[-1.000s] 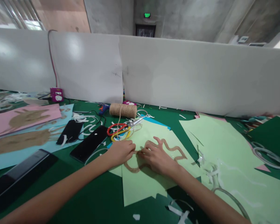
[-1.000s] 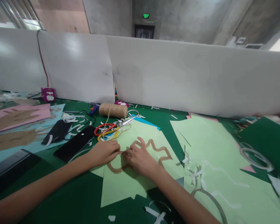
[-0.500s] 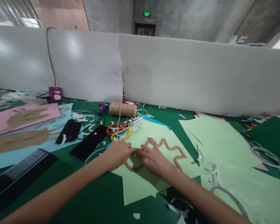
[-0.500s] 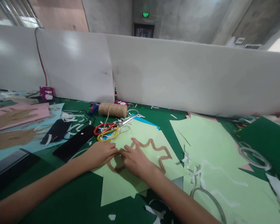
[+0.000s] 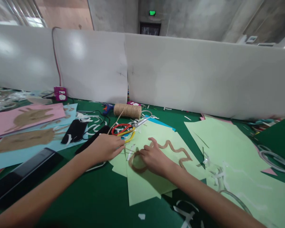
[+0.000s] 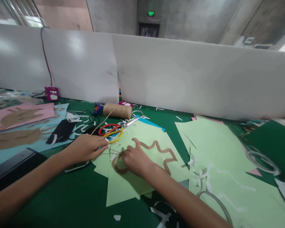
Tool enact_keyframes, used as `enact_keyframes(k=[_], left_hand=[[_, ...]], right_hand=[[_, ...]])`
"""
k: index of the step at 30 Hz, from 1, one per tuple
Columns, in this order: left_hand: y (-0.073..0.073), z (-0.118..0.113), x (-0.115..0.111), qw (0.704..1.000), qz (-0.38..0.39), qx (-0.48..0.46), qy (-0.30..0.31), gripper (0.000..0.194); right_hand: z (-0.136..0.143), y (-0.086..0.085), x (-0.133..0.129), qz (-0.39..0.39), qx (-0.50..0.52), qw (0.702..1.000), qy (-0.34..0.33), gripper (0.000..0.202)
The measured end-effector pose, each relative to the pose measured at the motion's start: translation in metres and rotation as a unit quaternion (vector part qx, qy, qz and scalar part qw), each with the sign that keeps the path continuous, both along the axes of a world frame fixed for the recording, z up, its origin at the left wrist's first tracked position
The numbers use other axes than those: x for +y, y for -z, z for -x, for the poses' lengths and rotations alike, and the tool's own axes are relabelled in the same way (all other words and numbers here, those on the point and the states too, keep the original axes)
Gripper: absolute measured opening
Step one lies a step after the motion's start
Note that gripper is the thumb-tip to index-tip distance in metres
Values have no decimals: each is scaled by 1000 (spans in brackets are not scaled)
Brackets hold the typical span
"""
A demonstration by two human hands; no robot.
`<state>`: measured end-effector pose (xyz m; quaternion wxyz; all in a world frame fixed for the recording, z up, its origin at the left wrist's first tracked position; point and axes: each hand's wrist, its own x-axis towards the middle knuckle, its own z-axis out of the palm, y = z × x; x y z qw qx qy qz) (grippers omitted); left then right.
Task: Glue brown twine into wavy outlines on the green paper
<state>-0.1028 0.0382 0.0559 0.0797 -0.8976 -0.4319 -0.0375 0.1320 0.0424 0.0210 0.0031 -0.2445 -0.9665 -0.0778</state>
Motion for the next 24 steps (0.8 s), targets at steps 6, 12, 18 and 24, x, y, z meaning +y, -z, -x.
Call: enact_keyframes(k=[6, 12, 18, 24], left_hand=[[-25, 35, 9, 988, -68, 62, -124, 43], [-31, 90, 32, 955, -118, 126, -241, 39], [-13, 42, 28, 987, -69, 96, -107, 26], [17, -38, 5, 996, 84, 25, 31, 16]], right_hand=[[-2, -6, -1, 38, 20, 999, 25, 26], [-1, -4, -1, 47, 21, 998, 35, 23], [0, -3, -1, 39, 27, 999, 25, 24], [-1, -3, 5, 51, 25, 998, 23, 23]])
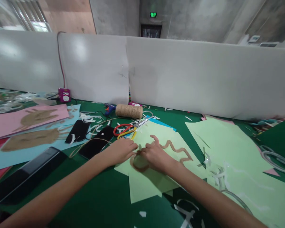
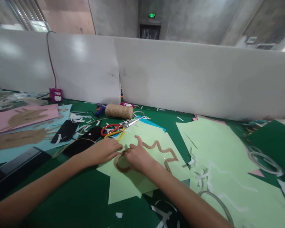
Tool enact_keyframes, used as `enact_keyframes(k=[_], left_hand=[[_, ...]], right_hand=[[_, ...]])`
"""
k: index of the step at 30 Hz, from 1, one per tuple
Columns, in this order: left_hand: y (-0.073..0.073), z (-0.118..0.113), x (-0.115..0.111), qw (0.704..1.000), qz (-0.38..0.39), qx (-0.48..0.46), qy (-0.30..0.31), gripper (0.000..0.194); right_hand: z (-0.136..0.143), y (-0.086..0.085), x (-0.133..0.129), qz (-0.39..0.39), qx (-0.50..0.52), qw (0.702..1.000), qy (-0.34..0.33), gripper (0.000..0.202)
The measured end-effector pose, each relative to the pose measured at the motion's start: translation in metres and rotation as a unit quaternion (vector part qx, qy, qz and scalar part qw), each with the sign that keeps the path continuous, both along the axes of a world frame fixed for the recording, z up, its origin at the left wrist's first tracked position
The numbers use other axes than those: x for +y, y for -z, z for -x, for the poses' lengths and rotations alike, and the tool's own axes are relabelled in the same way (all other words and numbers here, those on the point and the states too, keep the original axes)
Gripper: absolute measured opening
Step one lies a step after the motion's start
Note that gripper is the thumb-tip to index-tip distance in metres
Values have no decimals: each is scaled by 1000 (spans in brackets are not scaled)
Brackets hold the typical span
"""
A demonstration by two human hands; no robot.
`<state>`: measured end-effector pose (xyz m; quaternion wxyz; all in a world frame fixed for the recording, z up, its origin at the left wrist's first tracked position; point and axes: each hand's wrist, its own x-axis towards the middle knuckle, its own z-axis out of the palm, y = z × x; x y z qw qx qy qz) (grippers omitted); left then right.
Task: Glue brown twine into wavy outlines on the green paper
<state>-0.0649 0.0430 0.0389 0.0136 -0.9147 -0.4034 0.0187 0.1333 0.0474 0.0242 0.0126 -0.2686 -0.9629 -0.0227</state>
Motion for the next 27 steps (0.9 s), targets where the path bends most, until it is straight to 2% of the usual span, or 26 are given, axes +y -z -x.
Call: enact_keyframes(k=[2, 5, 9, 12, 19, 23, 27], left_hand=[[5, -6, -4, 1000, -10, 7, 5, 16], [8, -4, -7, 999, -42, 22, 2, 17], [11, -2, -7, 998, -48, 46, -4, 18], [10, -5, -8, 999, -30, 38, -10, 19], [2, -7, -21, 996, 58, 12, -71, 17], [-1, -4, -28, 993, 94, 5, -72, 21], [1, -1, -33, 993, 96, 5, -66, 22]], right_hand=[[-2, 1, 2, 4, 5, 1000, 0, 21], [-6, 3, 4, 3, 24, 1000, -3, 22], [-9, 5, 3, 0, 34, 999, -3, 24], [-9, 5, 2, -4, 43, 999, -3, 29], [-9, 2, 0, -19, 31, 999, -23, 28], [-8, 4, -1, -29, 29, 999, -26, 30], [-6, 6, -3, -50, 31, 998, -23, 29]])
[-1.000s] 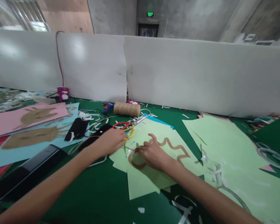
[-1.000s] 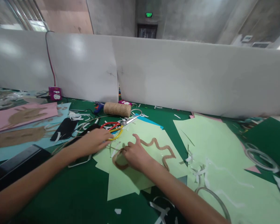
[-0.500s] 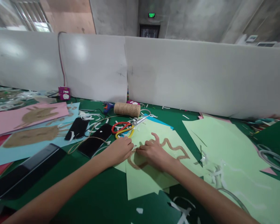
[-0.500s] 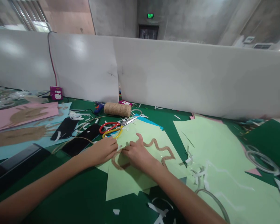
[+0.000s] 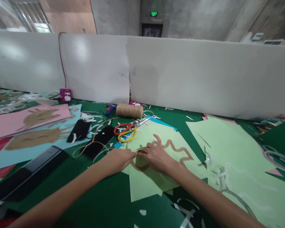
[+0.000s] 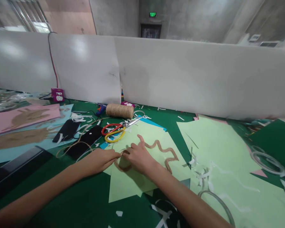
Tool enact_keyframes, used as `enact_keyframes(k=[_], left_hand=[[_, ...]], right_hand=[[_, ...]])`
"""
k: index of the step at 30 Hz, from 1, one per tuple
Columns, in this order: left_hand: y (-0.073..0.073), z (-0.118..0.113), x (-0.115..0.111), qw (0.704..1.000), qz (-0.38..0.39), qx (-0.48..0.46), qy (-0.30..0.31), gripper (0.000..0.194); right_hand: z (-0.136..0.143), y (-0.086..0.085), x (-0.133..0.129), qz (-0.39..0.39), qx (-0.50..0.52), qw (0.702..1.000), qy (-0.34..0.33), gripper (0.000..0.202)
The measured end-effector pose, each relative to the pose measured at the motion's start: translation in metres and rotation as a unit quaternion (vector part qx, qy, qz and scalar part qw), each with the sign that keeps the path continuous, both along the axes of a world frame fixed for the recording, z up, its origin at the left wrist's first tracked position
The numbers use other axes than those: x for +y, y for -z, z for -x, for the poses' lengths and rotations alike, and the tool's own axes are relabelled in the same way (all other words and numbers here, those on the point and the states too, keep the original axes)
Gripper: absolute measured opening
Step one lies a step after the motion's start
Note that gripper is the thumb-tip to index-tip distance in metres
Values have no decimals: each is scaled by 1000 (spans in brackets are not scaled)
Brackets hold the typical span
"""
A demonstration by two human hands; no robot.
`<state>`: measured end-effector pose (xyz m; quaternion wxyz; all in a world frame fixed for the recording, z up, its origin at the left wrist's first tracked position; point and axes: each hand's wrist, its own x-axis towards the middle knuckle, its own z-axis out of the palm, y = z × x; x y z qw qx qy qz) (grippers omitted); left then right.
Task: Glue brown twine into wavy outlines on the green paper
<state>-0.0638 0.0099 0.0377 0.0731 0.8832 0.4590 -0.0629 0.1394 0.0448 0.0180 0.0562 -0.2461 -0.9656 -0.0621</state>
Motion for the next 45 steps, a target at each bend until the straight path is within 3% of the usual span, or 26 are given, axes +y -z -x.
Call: enact_keyframes(k=[7, 12, 16, 25, 30, 33, 45], left_hand=[[8, -1, -8, 1000, -7, 8, 13, 34], [4, -7, -13, 999, 31, -13, -41, 38], [6, -14, -19, 998, 6, 37, -42, 43], [5, -17, -20, 996, 29, 41, -71, 29], [10, -7, -28, 997, 17, 37, -63, 48], [13, -8, -32, 997, -3, 54, -59, 56], [-4, -22, -38, 994, 6, 92, -65, 46]], right_hand=[[3, 3, -8, -43, -22, 999, 9, 29], [1, 7, -12, -60, 2, 998, 10, 28], [1, 8, -13, -61, 8, 998, 19, 25], [14, 6, -16, -27, 8, 996, 79, 20], [7, 4, -18, 15, 12, 996, 82, 31], [6, 6, -24, -7, 2, 997, 80, 34], [14, 12, -33, -89, 17, 991, 100, 29]])
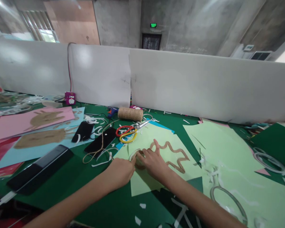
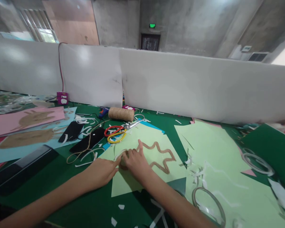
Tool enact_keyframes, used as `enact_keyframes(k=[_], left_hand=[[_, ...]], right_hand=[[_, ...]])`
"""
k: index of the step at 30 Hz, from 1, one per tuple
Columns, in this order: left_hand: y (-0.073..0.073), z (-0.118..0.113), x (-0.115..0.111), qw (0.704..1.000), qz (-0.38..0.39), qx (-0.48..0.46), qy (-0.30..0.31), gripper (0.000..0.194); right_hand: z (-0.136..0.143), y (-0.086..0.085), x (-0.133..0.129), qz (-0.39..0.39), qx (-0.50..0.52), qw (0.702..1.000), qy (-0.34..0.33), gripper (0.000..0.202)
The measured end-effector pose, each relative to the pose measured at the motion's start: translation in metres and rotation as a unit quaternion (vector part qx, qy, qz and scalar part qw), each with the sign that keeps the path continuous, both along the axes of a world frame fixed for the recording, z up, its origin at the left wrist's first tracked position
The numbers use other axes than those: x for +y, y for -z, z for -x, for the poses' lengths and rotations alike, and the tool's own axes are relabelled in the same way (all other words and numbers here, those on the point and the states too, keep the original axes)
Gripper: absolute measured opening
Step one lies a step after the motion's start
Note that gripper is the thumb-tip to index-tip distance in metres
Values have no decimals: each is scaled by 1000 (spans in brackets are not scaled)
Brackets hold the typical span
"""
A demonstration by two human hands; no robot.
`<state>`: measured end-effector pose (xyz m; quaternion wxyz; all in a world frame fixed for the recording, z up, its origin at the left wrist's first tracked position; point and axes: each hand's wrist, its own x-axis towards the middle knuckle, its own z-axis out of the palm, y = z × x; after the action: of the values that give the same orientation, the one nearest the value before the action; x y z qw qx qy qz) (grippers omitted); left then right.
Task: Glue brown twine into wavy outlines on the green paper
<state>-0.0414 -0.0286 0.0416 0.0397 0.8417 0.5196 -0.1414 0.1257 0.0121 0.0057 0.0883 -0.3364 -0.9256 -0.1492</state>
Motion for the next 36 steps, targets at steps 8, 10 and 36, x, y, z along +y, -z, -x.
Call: enact_keyframes(k=[8, 10, 36], left_hand=[[-2, -1, 9, 1000, 4, -25, -10, 36], [-5, 2, 9, 999, 8, -33, -14, 35], [-127, 72, -23, 965, 140, -221, -29, 29]], right_hand=[[-2, -9, -1, 32, -38, 999, -16, 33], [-3, -12, -1, 41, -49, 998, -21, 36], [4, -30, -1, 105, -98, 989, -32, 36]])
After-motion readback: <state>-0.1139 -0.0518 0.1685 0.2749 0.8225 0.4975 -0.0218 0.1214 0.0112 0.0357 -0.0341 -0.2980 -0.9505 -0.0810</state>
